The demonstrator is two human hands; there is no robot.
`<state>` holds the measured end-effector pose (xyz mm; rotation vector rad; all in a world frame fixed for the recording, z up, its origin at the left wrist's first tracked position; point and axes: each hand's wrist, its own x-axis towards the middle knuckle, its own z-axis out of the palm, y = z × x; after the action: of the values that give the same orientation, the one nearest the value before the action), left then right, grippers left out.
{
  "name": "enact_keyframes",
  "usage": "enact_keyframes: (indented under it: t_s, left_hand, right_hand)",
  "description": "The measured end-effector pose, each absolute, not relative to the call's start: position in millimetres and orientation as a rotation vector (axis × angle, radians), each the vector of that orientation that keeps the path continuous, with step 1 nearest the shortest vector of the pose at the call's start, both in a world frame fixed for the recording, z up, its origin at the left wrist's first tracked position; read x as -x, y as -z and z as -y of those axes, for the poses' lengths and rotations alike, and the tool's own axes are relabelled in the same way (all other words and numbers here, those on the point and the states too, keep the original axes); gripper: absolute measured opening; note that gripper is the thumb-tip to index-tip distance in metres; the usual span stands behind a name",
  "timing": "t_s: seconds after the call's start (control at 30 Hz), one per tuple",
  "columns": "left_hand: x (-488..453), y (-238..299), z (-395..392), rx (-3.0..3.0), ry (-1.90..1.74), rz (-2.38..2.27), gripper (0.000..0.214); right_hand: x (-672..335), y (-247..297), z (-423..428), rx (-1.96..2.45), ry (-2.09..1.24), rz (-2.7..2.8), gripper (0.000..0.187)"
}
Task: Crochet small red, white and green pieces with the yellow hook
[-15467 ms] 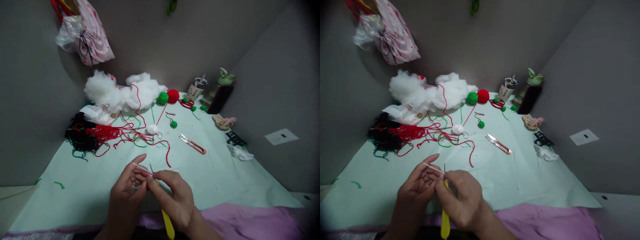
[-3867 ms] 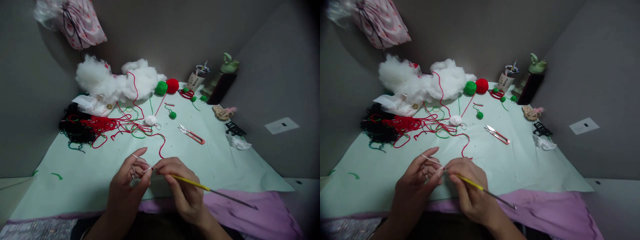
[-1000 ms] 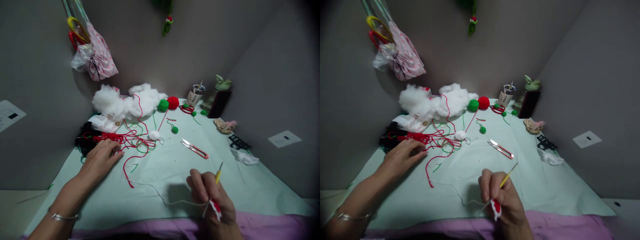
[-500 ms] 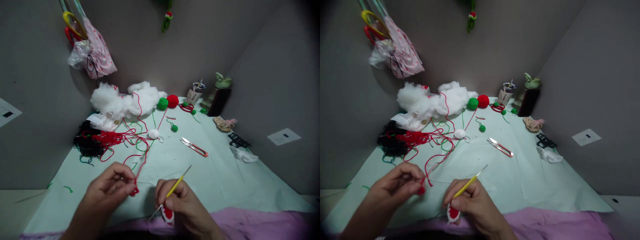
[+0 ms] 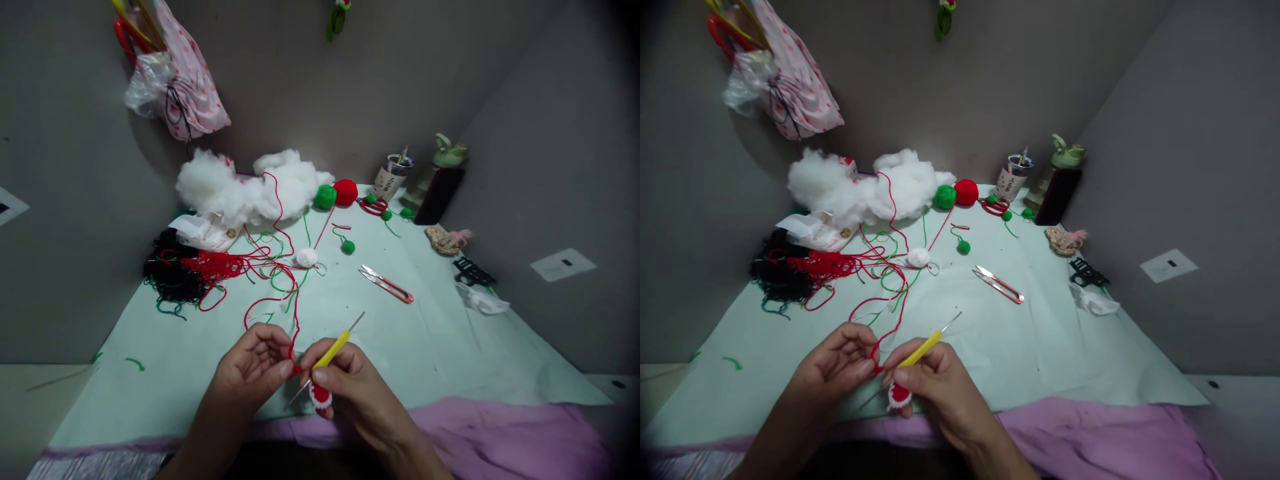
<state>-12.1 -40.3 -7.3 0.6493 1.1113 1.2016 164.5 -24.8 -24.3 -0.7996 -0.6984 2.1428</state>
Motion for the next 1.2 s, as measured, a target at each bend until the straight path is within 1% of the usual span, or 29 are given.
enact_keyframes:
  t_s: [0.3, 0.43, 0.6, 0.73, 0.8, 0.87, 0.93, 1.07, 1.2]
  left_hand:
    - [7, 9, 40, -0.617, -1.208, -1.071, 0.023]
    - [8, 10, 40, -0.560, -1.203, -1.020, 0.028]
    - [26, 5, 32, -0.382, -1.285, -1.009, 0.030]
    - [50, -5, 16, -0.391, -1.408, -1.052, 0.034]
    - [67, -14, 7, -0.400, -1.515, -1.108, 0.030]
    - [86, -24, -2, -0.434, -1.630, -1.180, 0.019]
    - [104, -33, -8, -0.525, -1.671, -1.196, 0.007]
    - [123, -42, -13, -0.615, -1.695, -1.226, 0.016]
    - [124, -36, -15, -0.674, -1.654, -1.286, 0.011]
  right_hand:
    - [-159, 28, 27, 0.842, -2.090, 0.787, 0.028]
    - [-160, 30, 29, 0.863, -2.088, 0.785, 0.027]
    - [-166, 31, 29, 0.842, -2.151, 0.882, 0.024]
    - [-175, 26, 25, 0.824, -2.143, 0.932, 0.025]
    - [-181, 22, 22, 0.824, -2.081, 0.982, 0.024]
    - [-188, 19, 19, 0.826, -2.028, 1.018, 0.023]
    - [-194, 17, 18, 0.821, -2.003, 1.025, 0.022]
    - [-200, 19, 16, 0.803, -2.003, 1.004, 0.021]
    - [-199, 23, 14, 0.806, -2.026, 0.976, 0.021]
